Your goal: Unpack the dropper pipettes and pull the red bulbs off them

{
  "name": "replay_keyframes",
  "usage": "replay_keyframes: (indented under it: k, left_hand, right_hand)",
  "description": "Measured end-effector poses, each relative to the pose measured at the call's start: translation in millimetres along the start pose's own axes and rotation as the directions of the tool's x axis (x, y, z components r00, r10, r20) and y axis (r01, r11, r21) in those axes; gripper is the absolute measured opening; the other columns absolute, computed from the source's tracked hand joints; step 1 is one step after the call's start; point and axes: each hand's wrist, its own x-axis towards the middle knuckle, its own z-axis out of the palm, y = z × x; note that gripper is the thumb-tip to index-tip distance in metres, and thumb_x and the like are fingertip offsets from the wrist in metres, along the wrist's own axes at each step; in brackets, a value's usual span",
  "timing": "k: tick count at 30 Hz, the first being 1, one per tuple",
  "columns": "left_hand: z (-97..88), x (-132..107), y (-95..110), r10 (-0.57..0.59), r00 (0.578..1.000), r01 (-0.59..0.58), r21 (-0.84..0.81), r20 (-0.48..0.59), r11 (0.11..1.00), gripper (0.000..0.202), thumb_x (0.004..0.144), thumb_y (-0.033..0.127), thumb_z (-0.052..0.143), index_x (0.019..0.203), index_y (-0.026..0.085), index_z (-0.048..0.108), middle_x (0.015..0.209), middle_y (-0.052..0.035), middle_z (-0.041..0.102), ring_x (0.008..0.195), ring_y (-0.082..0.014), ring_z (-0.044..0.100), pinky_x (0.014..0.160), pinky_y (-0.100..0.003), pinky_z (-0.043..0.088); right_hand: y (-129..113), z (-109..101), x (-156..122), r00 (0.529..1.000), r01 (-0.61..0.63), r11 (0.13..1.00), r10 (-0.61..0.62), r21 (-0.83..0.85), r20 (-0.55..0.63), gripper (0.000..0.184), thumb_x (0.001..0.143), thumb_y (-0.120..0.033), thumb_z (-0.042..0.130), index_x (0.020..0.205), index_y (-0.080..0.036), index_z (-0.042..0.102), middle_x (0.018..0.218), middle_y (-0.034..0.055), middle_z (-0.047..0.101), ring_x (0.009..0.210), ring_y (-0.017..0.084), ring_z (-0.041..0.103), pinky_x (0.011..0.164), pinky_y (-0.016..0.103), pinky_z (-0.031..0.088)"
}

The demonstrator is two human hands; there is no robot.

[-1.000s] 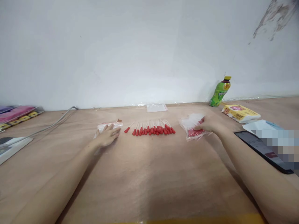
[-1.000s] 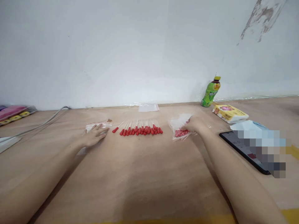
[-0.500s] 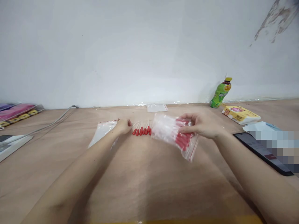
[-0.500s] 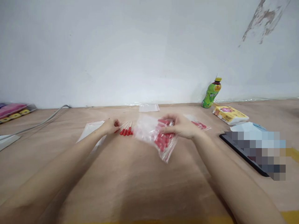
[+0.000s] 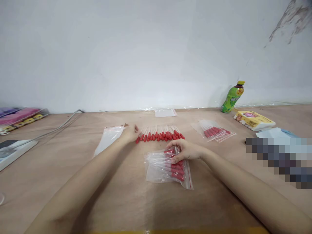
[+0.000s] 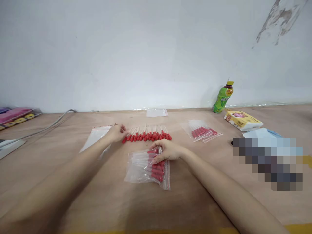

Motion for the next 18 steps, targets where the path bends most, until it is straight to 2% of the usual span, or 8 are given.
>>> replay_keyframes:
  k: [3, 5, 6, 7, 9, 13, 16, 18]
  left_hand:
    - [-1.3, -31.6, 20.5, 0.203, 0.979, -0.203, -0.077, -0.019, 0.976, 0.021, 0.079, 0.036, 0.049, 0.083, 0.018, 0.057, 0.080, -0.0022, 0.061, 0.076, -0.0145, 0.056, 0.068, -0.024, 0.042]
    - [1.5, -56.2, 34.1, 0.503, 0.856, -0.461, -0.267, 0.115, 0.846, 0.025, 0.079, 0.041, 0.051, 0.083, 0.017, 0.058, 0.081, -0.0023, 0.060, 0.076, -0.0145, 0.054, 0.068, -0.024, 0.041]
    - [3.9, -67.2, 39.6, 0.567, 0.810, -0.510, -0.294, 0.152, 0.808, 0.026, 0.077, 0.042, 0.055, 0.086, 0.018, 0.059, 0.087, -0.0026, 0.059, 0.080, -0.0152, 0.053, 0.071, -0.025, 0.041]
    - [6.5, -76.4, 43.9, 0.586, 0.794, -0.528, -0.292, 0.165, 0.798, 0.028, 0.074, 0.043, 0.060, 0.087, 0.018, 0.058, 0.089, -0.0027, 0.058, 0.083, -0.0163, 0.052, 0.072, -0.026, 0.040]
    - [11.2, -88.4, 48.8, 0.564, 0.801, -0.509, -0.268, 0.201, 0.818, 0.028, 0.072, 0.042, 0.062, 0.085, 0.018, 0.057, 0.086, -0.0023, 0.056, 0.082, -0.0166, 0.051, 0.070, -0.026, 0.039]
    - [11.9, -94.9, 48.4, 0.568, 0.781, -0.501, -0.283, 0.259, 0.818, 0.018, 0.080, 0.034, 0.054, 0.077, 0.017, 0.053, 0.080, -0.0011, 0.053, 0.076, -0.0143, 0.049, 0.066, -0.025, 0.038]
    - [6.1, -96.8, 42.6, 0.569, 0.778, -0.492, -0.303, 0.268, 0.816, 0.013, 0.084, 0.029, 0.047, 0.079, 0.017, 0.048, 0.079, -0.0004, 0.052, 0.074, -0.0132, 0.047, 0.066, -0.024, 0.037]
    - [2.7, -97.1, 36.1, 0.536, 0.796, -0.454, -0.308, 0.282, 0.836, 0.012, 0.086, 0.027, 0.042, 0.080, 0.018, 0.045, 0.078, -0.0001, 0.052, 0.071, -0.0127, 0.047, 0.064, -0.024, 0.037]
  right_hand:
    - [4.2, 0.3, 2.7, 0.998, -0.019, 0.999, 0.021, 0.030, -0.057, 0.042, 0.065, -0.043, 0.068, 0.094, -0.013, 0.061, 0.083, 0.0024, 0.063, 0.073, 0.012, 0.057, 0.070, 0.025, 0.044]
    - [5.6, 1.7, 4.5, 0.995, -0.031, 0.999, 0.033, 0.029, -0.096, 0.040, 0.069, -0.047, 0.063, 0.087, -0.012, 0.063, 0.077, 0.0026, 0.063, 0.068, 0.011, 0.055, 0.067, 0.025, 0.043]
    - [5.4, 2.7, 5.1, 0.993, -0.030, 0.999, 0.033, 0.025, -0.109, 0.040, 0.069, -0.047, 0.062, 0.085, -0.011, 0.063, 0.074, 0.0024, 0.062, 0.065, 0.011, 0.054, 0.065, 0.025, 0.043]
    - [4.3, 4.0, 5.5, 0.993, -0.022, 1.000, 0.024, 0.016, -0.119, 0.039, 0.068, -0.047, 0.063, 0.083, -0.011, 0.063, 0.072, 0.0019, 0.062, 0.064, 0.010, 0.053, 0.064, 0.025, 0.042]
    - [0.0, 6.3, 5.0, 0.991, 0.009, 1.000, -0.012, -0.024, -0.136, 0.038, 0.068, -0.047, 0.063, 0.082, -0.011, 0.063, 0.069, 0.0009, 0.060, 0.061, 0.010, 0.051, 0.061, 0.024, 0.041]
    - [-15.2, -0.5, -2.7, 0.985, 0.074, 0.988, -0.094, -0.136, -0.146, 0.033, 0.071, -0.044, 0.060, 0.081, -0.012, 0.062, 0.068, 0.0007, 0.059, 0.060, 0.009, 0.050, 0.058, 0.023, 0.040]
    - [-27.0, -24.7, -18.3, 0.965, 0.111, 0.982, -0.143, -0.154, -0.221, 0.030, 0.071, -0.042, 0.061, 0.081, -0.013, 0.062, 0.071, 0.0011, 0.060, 0.062, 0.010, 0.052, 0.060, 0.023, 0.042]
    - [-31.6, -48.0, -31.4, 0.940, 0.068, 0.992, -0.101, -0.110, -0.325, 0.029, 0.070, -0.041, 0.063, 0.081, -0.014, 0.062, 0.067, 0.0001, 0.060, 0.057, 0.009, 0.051, 0.055, 0.022, 0.042]
